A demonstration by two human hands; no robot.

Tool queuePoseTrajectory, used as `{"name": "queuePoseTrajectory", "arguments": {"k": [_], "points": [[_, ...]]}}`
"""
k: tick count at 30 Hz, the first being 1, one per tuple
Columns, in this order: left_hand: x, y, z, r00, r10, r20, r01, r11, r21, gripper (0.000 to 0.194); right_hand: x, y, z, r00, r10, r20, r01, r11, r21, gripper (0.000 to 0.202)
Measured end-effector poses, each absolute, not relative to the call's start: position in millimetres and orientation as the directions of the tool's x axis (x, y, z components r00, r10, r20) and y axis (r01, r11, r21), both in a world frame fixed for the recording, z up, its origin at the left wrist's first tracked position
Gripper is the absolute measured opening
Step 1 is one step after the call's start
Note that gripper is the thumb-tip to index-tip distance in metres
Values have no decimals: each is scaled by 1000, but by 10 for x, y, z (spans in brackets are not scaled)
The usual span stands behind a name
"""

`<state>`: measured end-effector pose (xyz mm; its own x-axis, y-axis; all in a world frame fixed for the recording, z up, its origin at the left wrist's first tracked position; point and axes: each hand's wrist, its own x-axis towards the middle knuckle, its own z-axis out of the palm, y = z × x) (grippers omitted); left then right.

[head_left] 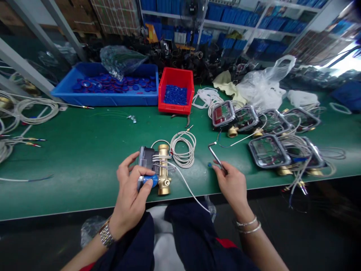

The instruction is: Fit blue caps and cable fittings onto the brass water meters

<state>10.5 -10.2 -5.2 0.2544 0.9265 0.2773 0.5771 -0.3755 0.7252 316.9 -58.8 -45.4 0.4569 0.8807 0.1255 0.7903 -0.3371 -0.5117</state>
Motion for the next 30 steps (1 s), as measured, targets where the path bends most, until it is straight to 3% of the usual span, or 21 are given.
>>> {"name": "queuePoseTrajectory", "arguments": {"k": [8, 10, 13, 17, 20, 30], "points": [[166, -175, -73, 266, 926, 268, 582, -376, 721, 19, 3089, -508, -551, 415, 906, 82, 823, -336, -458, 21], [155, -185, -75, 294, 920, 260, 555, -386, 737, 26, 3062, -506, -502, 420, 904, 83, 791, -320, -522, 21], [133, -191, -75, 319, 913, 252, 539, -394, 745, 40, 2853, -537, -336, 390, 919, 58, 655, -232, -720, 19], [124, -192, -72, 324, 909, 262, 552, -407, 727, 50, 2297, -533, -91, 127, 988, 85, 366, 33, -930, 8], [121, -199, -73, 326, 906, 269, 545, -413, 730, 54, 1926, -419, -34, 34, 991, 127, 229, 116, -967, 6], [110, -178, -135, 322, 905, 279, 530, -416, 739, 56, 1735, -238, -56, 13, 1000, -3, 114, -5, -993, 3]]}}
